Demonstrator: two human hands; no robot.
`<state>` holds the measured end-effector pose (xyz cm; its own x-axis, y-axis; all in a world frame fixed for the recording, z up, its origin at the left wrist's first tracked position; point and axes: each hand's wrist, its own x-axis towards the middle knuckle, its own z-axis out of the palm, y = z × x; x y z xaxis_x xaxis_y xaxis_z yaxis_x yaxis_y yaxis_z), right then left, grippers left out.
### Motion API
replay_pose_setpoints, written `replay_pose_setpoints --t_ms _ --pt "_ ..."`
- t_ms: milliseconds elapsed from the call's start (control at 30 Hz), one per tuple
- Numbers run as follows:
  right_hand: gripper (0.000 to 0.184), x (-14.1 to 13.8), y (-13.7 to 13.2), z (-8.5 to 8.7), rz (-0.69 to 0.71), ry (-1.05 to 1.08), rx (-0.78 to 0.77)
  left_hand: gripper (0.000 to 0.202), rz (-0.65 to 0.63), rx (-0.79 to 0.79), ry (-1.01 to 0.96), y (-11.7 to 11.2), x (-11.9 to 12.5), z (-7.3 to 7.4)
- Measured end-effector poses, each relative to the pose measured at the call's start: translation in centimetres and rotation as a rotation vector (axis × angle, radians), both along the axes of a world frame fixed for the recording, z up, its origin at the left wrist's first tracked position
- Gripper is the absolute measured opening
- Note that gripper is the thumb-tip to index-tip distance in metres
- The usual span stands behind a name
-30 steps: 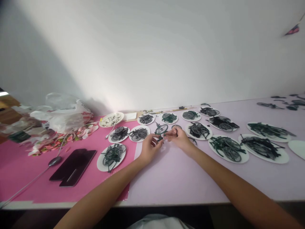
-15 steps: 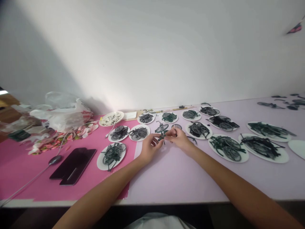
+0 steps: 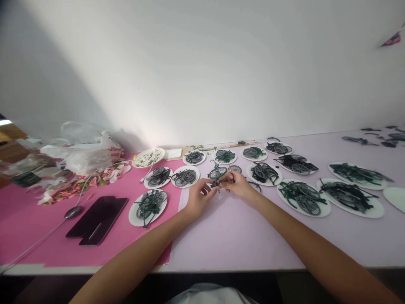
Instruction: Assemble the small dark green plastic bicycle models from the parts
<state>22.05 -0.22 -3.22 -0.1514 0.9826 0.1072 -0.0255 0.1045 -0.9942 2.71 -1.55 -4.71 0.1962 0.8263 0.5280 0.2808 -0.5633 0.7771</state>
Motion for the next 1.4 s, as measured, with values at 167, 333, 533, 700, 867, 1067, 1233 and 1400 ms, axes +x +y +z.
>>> replay_pose_setpoints --t_ms 167,333,533,700,867,1067,1233,1400 --pt "0.050 0.2 0.1 0.0 -0.012 -0.030 0.022 0.028 0.004 0.010 0.003 0.1 0.0 -0.1" --pt "0.046 0.4 0.5 -0.3 0.014 -0.075 0.045 0.029 0.018 0.066 0.025 -0.1 -0.1 0.0" --pt "0.042 0.3 0.5 -0.6 0.032 -0.093 0.120 0.025 0.025 0.182 0.055 -0.2 -0.2 0.4" --pt "0.041 0.4 0.6 -1.3 0.006 -0.057 0.117 0.026 0.014 0.206 0.054 -0.1 -0.2 0.4" --pt "0.040 0.5 0.8 -1.7 -0.003 -0.071 0.118 0.027 0.023 0.229 0.056 -0.1 -0.2 0.3" --pt "0.042 0.1 0.5 -0.7 -0.002 -0.061 0.122 0.028 0.053 0.233 0.072 -0.2 -0.1 0.4" --pt "0.042 -0.1 0.1 0.2 0.001 -0.074 0.113 0.027 0.075 0.212 0.071 -0.3 -0.1 0.4" --pt "0.046 0.0 0.3 -0.2 -0.012 -0.047 0.089 0.022 0.081 0.181 0.058 -0.3 0.0 0.5"
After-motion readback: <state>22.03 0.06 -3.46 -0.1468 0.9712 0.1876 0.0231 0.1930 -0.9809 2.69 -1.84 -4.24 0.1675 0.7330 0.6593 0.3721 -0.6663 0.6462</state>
